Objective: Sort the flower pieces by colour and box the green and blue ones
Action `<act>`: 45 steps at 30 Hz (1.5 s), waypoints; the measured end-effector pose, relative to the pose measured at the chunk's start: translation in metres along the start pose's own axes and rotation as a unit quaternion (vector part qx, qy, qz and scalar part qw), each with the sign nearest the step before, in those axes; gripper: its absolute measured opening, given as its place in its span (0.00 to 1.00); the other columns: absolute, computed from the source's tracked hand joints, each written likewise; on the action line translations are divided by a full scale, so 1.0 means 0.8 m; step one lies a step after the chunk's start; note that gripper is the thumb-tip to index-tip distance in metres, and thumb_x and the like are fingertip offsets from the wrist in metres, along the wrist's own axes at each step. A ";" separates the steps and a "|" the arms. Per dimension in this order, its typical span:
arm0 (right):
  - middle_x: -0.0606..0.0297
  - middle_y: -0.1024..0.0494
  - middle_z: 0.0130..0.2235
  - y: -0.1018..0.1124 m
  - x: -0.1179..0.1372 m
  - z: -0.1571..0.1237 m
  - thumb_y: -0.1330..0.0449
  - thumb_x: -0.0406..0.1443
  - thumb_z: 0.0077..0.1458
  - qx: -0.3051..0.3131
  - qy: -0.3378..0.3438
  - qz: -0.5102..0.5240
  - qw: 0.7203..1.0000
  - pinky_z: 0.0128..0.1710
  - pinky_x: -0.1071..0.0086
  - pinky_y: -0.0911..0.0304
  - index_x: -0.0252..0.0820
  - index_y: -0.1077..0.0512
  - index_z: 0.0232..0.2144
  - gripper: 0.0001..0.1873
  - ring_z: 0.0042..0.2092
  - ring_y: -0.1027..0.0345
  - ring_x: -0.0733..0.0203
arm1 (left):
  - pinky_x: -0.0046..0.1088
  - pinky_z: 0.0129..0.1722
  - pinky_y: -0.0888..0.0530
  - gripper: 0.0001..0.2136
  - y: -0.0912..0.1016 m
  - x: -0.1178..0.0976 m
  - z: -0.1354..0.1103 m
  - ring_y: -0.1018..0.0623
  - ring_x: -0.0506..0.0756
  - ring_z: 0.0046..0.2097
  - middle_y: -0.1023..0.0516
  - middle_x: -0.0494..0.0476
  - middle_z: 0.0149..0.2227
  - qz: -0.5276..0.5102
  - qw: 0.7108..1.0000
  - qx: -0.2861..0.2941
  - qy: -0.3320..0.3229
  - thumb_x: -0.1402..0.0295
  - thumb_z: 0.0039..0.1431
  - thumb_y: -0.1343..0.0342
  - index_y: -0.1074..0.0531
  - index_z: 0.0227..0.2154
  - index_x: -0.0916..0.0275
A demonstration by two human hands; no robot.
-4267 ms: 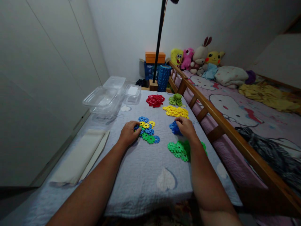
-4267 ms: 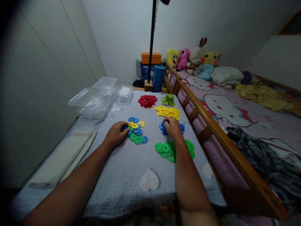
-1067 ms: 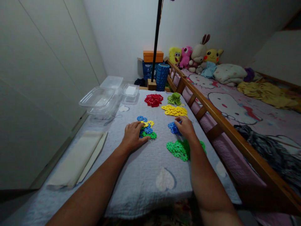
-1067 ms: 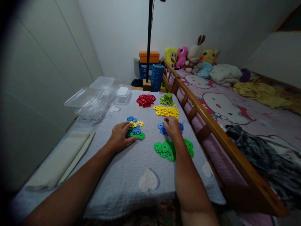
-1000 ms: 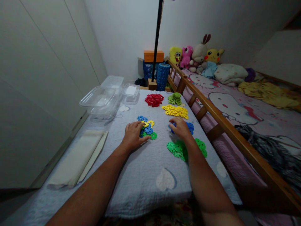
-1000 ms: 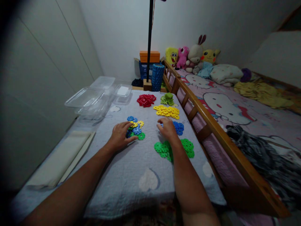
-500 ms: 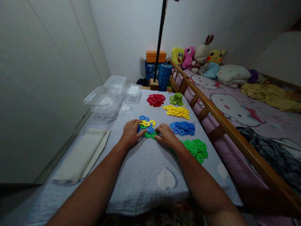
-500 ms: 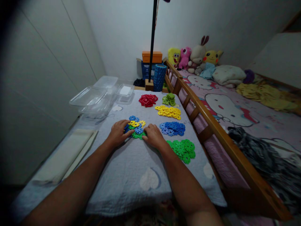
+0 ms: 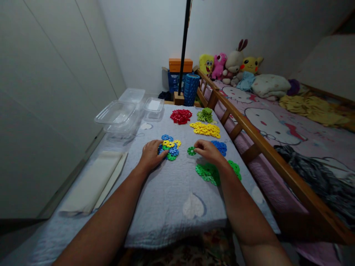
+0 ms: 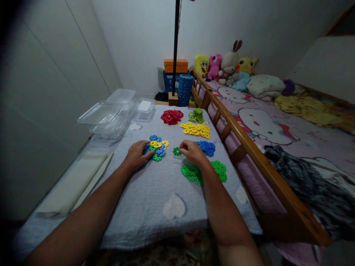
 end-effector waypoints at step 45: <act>0.54 0.19 0.51 -0.058 0.062 -0.011 0.40 0.28 0.61 0.074 0.077 -0.220 0.970 0.59 0.60 0.39 0.41 0.20 0.48 0.15 0.54 0.28 0.53 | 0.47 0.61 0.30 0.18 0.004 -0.001 -0.001 0.24 0.65 0.57 0.20 0.64 0.54 -0.023 1.000 -0.008 0.005 0.57 0.61 0.43 0.25 0.50 0.58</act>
Point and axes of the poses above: each hand's wrist, its own z-axis towards the middle knuckle, its own y-axis out of the back of the hand, x = y × z, the point moved 6 cm from there along z, towards the middle knuckle
